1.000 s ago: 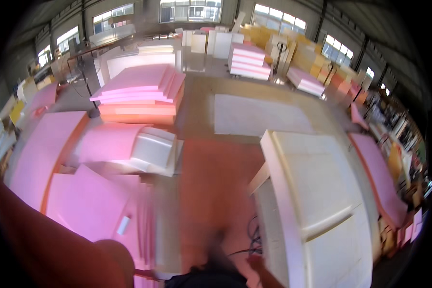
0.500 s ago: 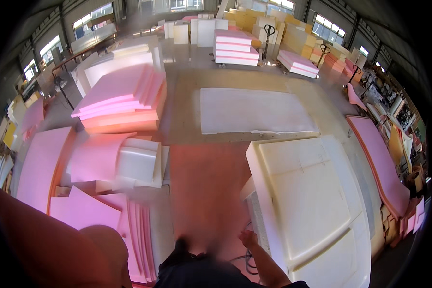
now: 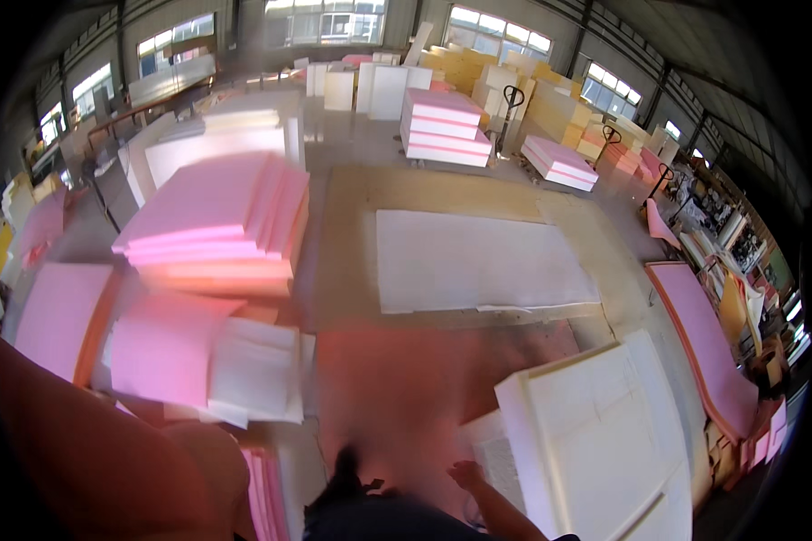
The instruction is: The person picks up white foam sheets from a stack and places them onto a larger white foam base on a workbench. They then use a handheld spray gun to apply a substance to the stacked sheets. Finally, they place a pink foam sheet on top of the stack.
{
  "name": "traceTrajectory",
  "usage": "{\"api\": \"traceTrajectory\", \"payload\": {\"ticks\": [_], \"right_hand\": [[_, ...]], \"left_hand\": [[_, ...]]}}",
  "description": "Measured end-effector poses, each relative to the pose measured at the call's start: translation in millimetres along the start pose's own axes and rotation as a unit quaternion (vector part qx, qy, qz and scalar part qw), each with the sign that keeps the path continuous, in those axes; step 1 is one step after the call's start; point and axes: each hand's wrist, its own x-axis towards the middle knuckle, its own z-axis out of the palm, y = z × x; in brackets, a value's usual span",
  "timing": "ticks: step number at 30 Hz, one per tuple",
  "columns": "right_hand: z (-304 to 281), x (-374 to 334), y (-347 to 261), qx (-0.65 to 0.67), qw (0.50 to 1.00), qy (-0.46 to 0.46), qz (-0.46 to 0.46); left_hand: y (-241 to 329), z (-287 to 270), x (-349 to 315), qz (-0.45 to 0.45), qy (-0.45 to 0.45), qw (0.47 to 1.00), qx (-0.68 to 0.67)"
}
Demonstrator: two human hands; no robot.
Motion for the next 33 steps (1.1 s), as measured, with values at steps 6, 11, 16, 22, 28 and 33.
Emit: {"api": "traceTrajectory", "payload": {"ticks": [6, 11, 16, 22, 28, 33], "right_hand": [[-29, 85, -14, -0.028, 0.998, 0.049, -0.019], [-125, 124, -49, 0.053, 0.996, -0.019, 0.074], [-60, 153, -12, 0.199, 0.925, 0.061, 0.317], [28, 309, 51, 0.264, 0.886, -0.109, 0.364], [-78, 304, 4, 0.393, 0.837, 0.068, 0.375], [-60, 271, 24, 0.168, 0.931, -0.072, 0.316]], "left_hand": [[-109, 10, -49, -0.006, 0.043, 0.999, -0.022], [-175, 42, -98, -0.045, 0.046, 0.998, -0.015], [-224, 133, -183, -0.136, -0.025, 0.990, -0.018], [-266, 179, -415, -0.350, -0.517, 0.773, -0.113], [-265, -7, -798, -0.525, -0.646, 0.523, -0.182], [-260, 73, -868, -0.371, -0.799, 0.428, -0.201]]}}
